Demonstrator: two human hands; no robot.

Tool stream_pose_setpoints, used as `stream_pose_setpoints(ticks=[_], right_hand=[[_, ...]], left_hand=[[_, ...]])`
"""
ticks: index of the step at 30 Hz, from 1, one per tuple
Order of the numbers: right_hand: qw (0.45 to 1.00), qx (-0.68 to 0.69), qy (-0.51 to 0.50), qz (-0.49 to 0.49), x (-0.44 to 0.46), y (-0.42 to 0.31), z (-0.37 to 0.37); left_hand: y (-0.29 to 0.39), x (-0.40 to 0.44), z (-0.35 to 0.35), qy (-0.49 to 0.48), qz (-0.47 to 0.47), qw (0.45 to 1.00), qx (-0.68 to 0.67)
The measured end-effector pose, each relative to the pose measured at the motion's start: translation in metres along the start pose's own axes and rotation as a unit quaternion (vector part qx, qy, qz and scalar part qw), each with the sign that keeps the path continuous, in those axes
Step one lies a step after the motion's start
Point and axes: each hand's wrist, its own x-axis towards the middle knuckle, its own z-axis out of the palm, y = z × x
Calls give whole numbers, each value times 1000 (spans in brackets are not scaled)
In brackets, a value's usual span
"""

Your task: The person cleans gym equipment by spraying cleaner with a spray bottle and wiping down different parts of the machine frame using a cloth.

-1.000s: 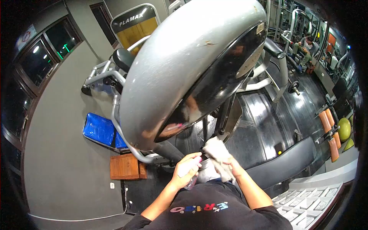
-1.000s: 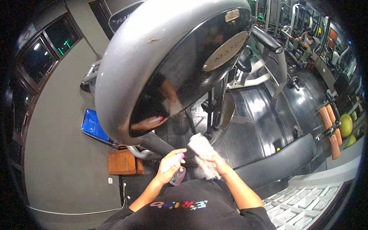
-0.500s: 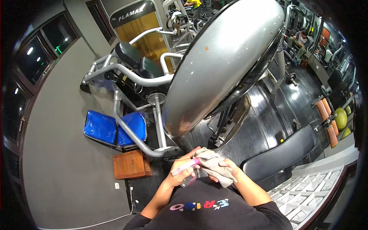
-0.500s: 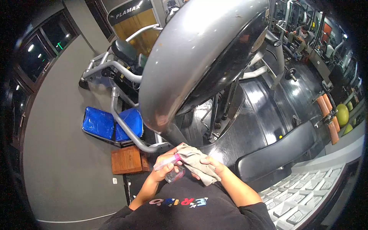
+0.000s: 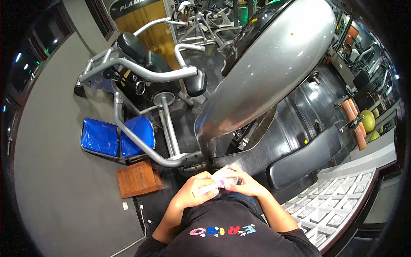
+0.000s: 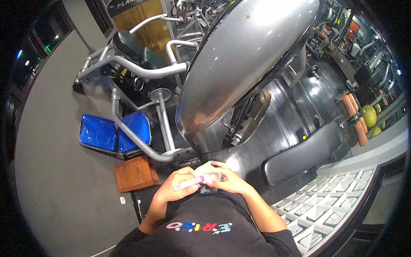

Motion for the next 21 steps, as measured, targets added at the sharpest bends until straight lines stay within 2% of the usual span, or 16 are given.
stream_pose_setpoints(ticks=[1,3,5,6,7,8,9,11,13,14,15,17,19,21], right_hand=[[1000,2,-1,8,0,-8,6],[974,214,-11,70,6,-31,13],[971,229,8,69,5,-37,23],[967,233,22,100,4,-39,23],[962,236,36,132,4,-39,24],[956,267,61,103,4,-31,27],[949,287,70,107,4,-26,25],[944,294,59,137,1,-14,12],[934,311,91,150,-3,8,8],[946,265,90,161,-3,8,2],[956,219,89,172,-5,8,-3],[945,234,89,212,-11,24,-2],[927,275,114,228,-21,45,5],[898,335,106,266,-30,58,12]], left_hand=[[-2,-4,-2,-8,-7,1000,16],[-6,-10,-9,-16,0,1000,16],[-14,-16,-12,3,19,999,-32],[-20,-16,-13,18,59,997,-44],[-12,-23,-16,15,-71,989,-130],[-15,-25,-17,44,-68,988,-133],[-19,-26,-17,74,-64,986,-134],[-26,-32,-17,103,-123,976,-146],[-52,-40,-5,158,-117,972,-126],[-58,-43,4,197,-152,953,-171],[-64,-45,11,194,-159,953,-169],[-74,-43,24,213,-182,937,-210],[-79,-40,40,216,-184,934,-218],[-79,-36,51,234,-235,910,-250]])
